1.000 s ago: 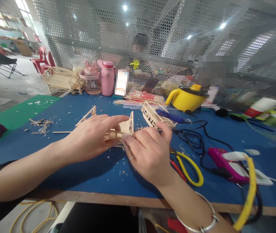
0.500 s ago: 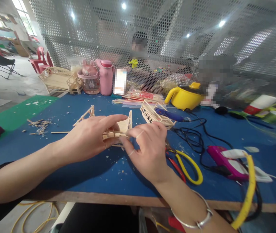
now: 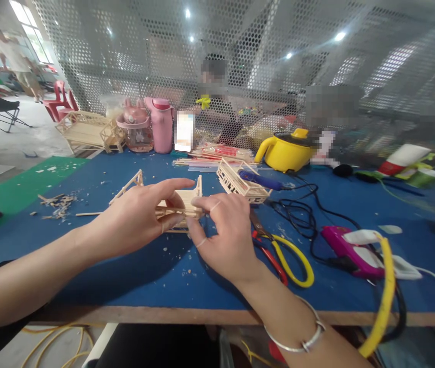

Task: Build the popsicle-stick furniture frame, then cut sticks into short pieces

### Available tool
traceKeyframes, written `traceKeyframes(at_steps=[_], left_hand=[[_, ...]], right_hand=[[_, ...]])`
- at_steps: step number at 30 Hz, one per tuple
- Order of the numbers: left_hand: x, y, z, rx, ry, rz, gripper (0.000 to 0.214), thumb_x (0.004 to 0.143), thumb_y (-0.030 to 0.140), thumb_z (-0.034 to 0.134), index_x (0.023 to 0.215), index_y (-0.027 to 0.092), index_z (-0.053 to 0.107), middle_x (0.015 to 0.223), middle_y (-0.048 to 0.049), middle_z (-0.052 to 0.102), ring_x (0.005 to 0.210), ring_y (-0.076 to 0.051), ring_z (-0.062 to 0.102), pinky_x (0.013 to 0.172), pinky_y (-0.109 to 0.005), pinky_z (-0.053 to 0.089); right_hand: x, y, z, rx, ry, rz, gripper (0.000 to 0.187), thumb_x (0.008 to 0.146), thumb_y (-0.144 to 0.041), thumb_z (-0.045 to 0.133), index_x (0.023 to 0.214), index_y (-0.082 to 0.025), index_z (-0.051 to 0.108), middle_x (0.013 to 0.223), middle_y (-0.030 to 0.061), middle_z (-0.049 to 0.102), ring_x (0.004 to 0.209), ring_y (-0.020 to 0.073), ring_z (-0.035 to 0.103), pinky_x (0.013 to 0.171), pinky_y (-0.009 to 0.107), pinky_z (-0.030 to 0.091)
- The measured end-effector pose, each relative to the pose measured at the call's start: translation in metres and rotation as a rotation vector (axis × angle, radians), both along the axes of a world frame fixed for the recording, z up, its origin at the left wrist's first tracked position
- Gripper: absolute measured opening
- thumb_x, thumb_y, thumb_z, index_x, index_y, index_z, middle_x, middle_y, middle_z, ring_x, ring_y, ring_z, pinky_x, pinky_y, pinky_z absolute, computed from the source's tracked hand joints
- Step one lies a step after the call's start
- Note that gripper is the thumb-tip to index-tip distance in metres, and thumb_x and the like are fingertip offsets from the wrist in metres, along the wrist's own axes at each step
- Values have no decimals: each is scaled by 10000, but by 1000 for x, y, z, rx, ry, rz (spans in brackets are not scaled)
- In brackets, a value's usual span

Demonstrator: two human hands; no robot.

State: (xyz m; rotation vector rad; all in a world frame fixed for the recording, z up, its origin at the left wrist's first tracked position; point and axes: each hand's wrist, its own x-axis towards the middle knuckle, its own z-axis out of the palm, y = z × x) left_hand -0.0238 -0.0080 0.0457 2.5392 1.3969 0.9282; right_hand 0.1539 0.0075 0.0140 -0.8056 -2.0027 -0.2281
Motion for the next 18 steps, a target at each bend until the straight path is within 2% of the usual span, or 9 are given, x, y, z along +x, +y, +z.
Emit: traceKeyframes(at_steps=[4,8,12,18], left_hand=[[3,-2,3,-48,-5,16,464,795,205,496,1248,260,416,879,4,675,773,-152,636,645,-237,470],[6,-3,6,-71,-7,34,471,785,230,513,1246,272,425,856,9,678,762,-154,636,645,-239,466],[11,-1,7,-89,-22,33,479,777,255,533,1244,273,430,830,17,677,755,-155,634,656,-245,467],[12,2,6,-107,-31,11,478,778,273,547,1242,266,436,825,11,667,732,-142,622,650,-238,463]], right_hand=[[4,-3,-3,-237,145,123,335,731,-189,593,1060,-200,528,902,36,580,789,165,557,728,329,466],[6,0,-8,-413,272,221,255,765,-166,554,1017,-208,549,906,31,558,771,148,559,714,317,490],[6,3,-11,-455,327,278,150,778,-177,551,920,-210,583,891,31,565,789,152,566,700,315,494],[8,1,-12,-447,352,299,153,794,-185,537,930,-217,599,903,30,570,816,155,566,717,319,488]])
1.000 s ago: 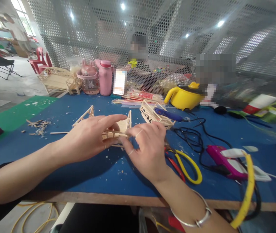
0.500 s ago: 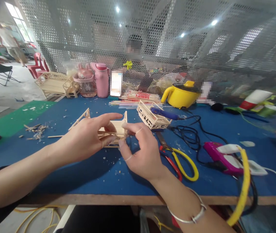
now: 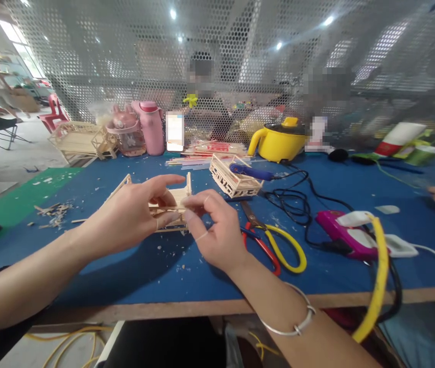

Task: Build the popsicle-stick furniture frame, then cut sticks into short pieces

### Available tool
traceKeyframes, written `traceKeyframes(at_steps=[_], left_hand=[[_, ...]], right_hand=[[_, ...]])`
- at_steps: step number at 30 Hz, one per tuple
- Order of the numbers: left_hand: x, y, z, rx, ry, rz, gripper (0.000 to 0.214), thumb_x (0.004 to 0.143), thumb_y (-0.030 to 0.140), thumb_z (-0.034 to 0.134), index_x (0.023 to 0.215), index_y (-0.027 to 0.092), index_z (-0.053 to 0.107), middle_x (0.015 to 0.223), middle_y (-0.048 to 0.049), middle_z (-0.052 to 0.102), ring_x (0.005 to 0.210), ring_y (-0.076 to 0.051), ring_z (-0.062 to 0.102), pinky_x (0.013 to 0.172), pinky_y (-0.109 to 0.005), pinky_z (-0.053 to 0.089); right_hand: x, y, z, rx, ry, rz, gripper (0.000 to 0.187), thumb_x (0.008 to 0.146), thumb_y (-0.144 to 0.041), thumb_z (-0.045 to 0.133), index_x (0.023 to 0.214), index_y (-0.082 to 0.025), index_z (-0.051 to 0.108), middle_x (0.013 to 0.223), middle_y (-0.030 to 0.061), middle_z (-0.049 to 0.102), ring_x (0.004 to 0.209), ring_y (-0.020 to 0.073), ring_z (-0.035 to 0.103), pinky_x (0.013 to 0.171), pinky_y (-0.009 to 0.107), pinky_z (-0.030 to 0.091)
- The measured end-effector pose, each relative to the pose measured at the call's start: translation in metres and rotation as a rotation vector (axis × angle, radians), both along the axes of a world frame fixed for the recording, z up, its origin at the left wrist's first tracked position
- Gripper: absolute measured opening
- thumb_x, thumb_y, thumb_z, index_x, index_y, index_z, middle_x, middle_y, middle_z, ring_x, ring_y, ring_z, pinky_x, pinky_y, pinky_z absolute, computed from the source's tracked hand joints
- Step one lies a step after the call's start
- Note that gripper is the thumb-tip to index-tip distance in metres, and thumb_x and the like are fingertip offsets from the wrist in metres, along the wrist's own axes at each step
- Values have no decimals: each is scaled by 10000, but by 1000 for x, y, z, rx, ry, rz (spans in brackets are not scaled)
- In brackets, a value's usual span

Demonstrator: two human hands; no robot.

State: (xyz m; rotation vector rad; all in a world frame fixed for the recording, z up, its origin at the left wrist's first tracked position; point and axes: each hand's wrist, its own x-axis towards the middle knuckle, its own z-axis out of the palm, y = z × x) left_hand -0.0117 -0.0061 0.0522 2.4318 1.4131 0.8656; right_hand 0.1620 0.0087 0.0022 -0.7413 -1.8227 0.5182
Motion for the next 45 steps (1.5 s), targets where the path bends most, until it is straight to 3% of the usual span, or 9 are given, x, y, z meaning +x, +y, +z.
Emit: traceKeyframes(at_steps=[12,18,23,27,29,32,35,39,45], left_hand=[[-15,-11,-3,150,94,141,493,765,336,578,1240,275,459,970,-16,656,861,-173,599,770,-303,433],[-22,-4,-6,119,85,185,205,799,357,523,871,232,669,836,-8,682,735,-153,596,657,-253,420],[-26,16,24,53,-153,218,221,752,379,563,802,208,694,721,-14,677,637,-137,570,602,-243,415],[-25,24,38,-137,-510,285,237,718,407,599,783,191,673,645,-3,632,548,-100,511,528,-225,393],[-20,25,30,-231,-751,264,243,706,403,620,772,171,645,628,8,597,514,-76,477,507,-208,381],[-8,25,2,-288,-1137,175,284,703,427,634,816,171,588,605,33,547,492,-58,449,490,-189,363],[7,25,-29,-278,-1442,79,298,695,428,652,811,180,533,625,47,537,534,-54,481,530,-175,382],[14,27,-53,-351,-1438,29,281,706,402,655,811,173,531,686,33,564,606,-63,523,598,-185,419],[3,29,-51,-273,-1234,13,262,701,330,667,879,158,581,861,-27,631,766,-109,578,739,-231,449]], right_hand=[[5,3,-2,-13,24,-71,247,791,-136,492,1008,-209,585,885,25,585,763,142,546,693,292,464],[8,6,-2,-87,13,48,293,791,-175,511,1077,-221,555,852,15,572,768,143,550,698,289,468],[6,8,2,-102,111,8,390,792,-283,553,1171,-248,465,945,35,553,862,168,551,754,328,469],[3,14,22,-60,53,-27,484,780,-332,576,1226,-248,410,1143,78,535,1019,209,530,865,382,446],[1,21,38,3,44,-71,473,781,-332,575,1220,-243,421,1168,81,534,1042,215,526,904,402,427],[-4,34,55,117,52,-190,382,785,-320,566,1147,-230,486,1119,78,566,1007,218,541,904,426,424],[-12,44,52,166,74,-278,423,767,-318,583,1162,-217,471,1158,95,537,1027,229,524,905,438,420],[-20,47,27,-5,116,-179,498,797,-321,550,1251,-231,367,1099,91,554,924,202,572,810,402,481],[-21,47,13,-44,120,-178,438,755,-294,603,1145,-209,423,894,44,581,697,157,585,659,337,499]])
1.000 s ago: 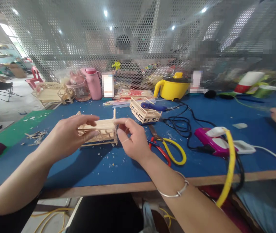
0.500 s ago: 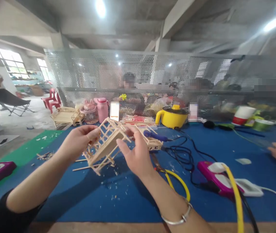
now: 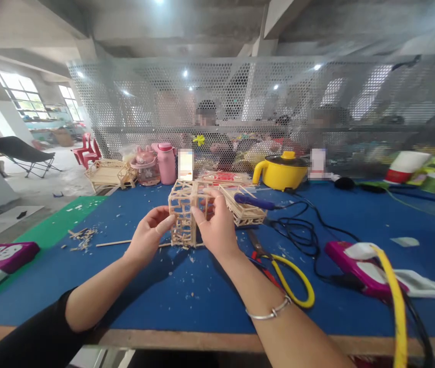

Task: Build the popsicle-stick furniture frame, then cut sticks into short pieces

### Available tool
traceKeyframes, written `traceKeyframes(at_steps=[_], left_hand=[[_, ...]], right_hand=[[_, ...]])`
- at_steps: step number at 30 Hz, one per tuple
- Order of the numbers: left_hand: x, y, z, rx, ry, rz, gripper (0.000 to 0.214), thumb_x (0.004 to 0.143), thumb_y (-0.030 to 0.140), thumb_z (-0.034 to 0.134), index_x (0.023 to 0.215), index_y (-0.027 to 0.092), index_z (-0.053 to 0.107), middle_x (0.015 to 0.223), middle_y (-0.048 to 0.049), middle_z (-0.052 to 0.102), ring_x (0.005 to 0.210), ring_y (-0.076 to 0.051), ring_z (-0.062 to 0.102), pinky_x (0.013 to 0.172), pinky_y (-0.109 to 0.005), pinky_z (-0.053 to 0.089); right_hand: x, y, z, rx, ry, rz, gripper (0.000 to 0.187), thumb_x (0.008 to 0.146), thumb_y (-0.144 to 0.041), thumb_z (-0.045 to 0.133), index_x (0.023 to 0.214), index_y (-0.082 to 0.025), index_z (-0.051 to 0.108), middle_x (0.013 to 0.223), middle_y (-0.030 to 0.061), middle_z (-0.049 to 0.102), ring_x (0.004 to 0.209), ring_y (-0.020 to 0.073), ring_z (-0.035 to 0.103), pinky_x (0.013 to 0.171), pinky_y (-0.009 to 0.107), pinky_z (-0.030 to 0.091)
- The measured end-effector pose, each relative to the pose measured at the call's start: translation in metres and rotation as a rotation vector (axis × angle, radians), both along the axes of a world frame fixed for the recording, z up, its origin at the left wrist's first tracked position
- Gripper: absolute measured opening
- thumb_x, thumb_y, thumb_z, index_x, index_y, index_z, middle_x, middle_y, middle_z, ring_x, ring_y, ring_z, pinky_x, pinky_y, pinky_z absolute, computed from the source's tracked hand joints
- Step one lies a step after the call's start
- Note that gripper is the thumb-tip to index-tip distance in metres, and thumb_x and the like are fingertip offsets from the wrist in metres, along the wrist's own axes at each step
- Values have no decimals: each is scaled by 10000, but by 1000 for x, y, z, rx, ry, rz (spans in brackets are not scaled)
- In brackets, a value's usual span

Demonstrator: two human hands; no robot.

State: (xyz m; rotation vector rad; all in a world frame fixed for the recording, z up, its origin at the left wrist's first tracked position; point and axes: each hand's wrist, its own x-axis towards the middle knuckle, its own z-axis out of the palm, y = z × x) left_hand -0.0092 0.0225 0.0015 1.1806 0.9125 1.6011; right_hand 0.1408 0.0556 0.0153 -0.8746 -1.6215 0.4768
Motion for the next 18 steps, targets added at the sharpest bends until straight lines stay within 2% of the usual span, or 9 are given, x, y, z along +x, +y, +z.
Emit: traceKeyframes(at_steps=[4,13,18], left_hand=[[-4,-2,3,29,47,32,359,730,374,619,1003,142,596,975,-86,641,833,-166,597,780,-305,466],[-4,0,1,55,211,213,351,706,415,630,918,137,661,847,-66,685,743,-157,604,725,-291,490],[-4,3,1,53,235,256,332,695,410,640,893,145,673,817,-56,687,731,-157,604,711,-287,490]], right_hand=[[0,-1,-1,12,-32,-15,395,735,-289,619,1079,-200,446,843,27,580,665,152,576,634,330,488],[0,-2,-5,37,-27,-24,373,739,-260,609,1064,-203,437,825,19,571,654,139,562,621,307,482],[-2,-3,-5,46,-17,-3,360,748,-252,596,1066,-216,432,825,9,571,642,129,557,634,307,482]])
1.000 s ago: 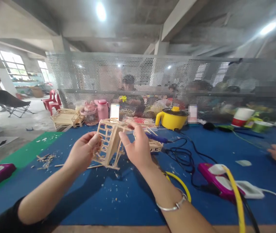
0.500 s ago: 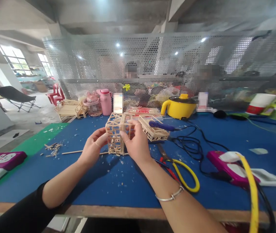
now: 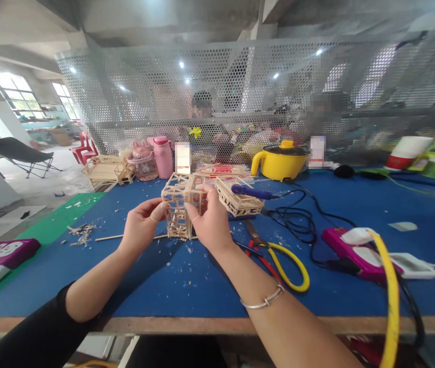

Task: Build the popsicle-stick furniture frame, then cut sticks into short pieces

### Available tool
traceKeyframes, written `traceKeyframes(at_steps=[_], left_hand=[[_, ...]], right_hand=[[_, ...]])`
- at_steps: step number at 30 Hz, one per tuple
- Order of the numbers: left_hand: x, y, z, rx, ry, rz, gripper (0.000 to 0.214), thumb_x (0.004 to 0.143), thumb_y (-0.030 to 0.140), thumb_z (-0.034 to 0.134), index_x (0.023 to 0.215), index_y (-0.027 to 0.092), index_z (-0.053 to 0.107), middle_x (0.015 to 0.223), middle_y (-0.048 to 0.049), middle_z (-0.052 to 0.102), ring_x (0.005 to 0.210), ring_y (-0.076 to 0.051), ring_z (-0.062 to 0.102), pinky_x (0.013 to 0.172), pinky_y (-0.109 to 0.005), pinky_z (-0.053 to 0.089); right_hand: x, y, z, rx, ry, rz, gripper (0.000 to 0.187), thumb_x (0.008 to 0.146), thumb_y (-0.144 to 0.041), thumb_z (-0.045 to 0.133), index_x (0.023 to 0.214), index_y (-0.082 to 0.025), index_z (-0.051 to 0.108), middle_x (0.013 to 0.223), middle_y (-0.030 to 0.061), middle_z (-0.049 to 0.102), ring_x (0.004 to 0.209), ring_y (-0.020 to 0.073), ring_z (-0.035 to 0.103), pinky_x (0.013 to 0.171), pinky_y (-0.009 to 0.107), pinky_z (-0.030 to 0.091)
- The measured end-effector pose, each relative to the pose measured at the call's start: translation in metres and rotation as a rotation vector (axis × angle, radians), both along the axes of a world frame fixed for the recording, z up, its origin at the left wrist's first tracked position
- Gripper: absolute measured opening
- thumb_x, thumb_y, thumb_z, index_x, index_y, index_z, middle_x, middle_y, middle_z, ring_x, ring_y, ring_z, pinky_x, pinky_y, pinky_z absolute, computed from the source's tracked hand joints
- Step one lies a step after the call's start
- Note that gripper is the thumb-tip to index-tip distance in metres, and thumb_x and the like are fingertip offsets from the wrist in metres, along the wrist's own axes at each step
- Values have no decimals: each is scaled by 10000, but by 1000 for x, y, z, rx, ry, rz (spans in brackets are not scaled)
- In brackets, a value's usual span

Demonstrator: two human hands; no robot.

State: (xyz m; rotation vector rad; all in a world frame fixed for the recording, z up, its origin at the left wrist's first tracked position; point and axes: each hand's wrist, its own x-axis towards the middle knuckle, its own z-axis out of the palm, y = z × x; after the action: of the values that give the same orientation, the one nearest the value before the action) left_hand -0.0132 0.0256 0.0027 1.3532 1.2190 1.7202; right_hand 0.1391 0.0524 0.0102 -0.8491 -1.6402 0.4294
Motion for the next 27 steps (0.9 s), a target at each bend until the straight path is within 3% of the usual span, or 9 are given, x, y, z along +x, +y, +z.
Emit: traceKeyframes(at_steps=[14,21,27], left_hand=[[1,2,-3,9,-31,-51,313,721,412,618,898,158,663,824,-38,683,716,-133,587,708,-259,470],[2,2,-2,37,-64,-145,351,688,353,664,979,159,630,924,-59,683,835,-162,606,780,-280,460],[4,3,-1,7,-109,-139,247,716,347,636,863,151,602,788,-20,652,681,-105,569,693,-238,446]], right_hand=[[0,-2,2,-18,11,6,364,737,-258,599,1062,-215,441,814,12,591,637,138,572,627,313,486],[-1,-2,1,-24,28,17,371,740,-272,598,1071,-212,439,827,20,604,653,144,581,648,323,490],[-2,-1,0,-23,24,25,373,743,-261,601,1074,-206,436,845,24,600,665,140,578,650,319,489]])
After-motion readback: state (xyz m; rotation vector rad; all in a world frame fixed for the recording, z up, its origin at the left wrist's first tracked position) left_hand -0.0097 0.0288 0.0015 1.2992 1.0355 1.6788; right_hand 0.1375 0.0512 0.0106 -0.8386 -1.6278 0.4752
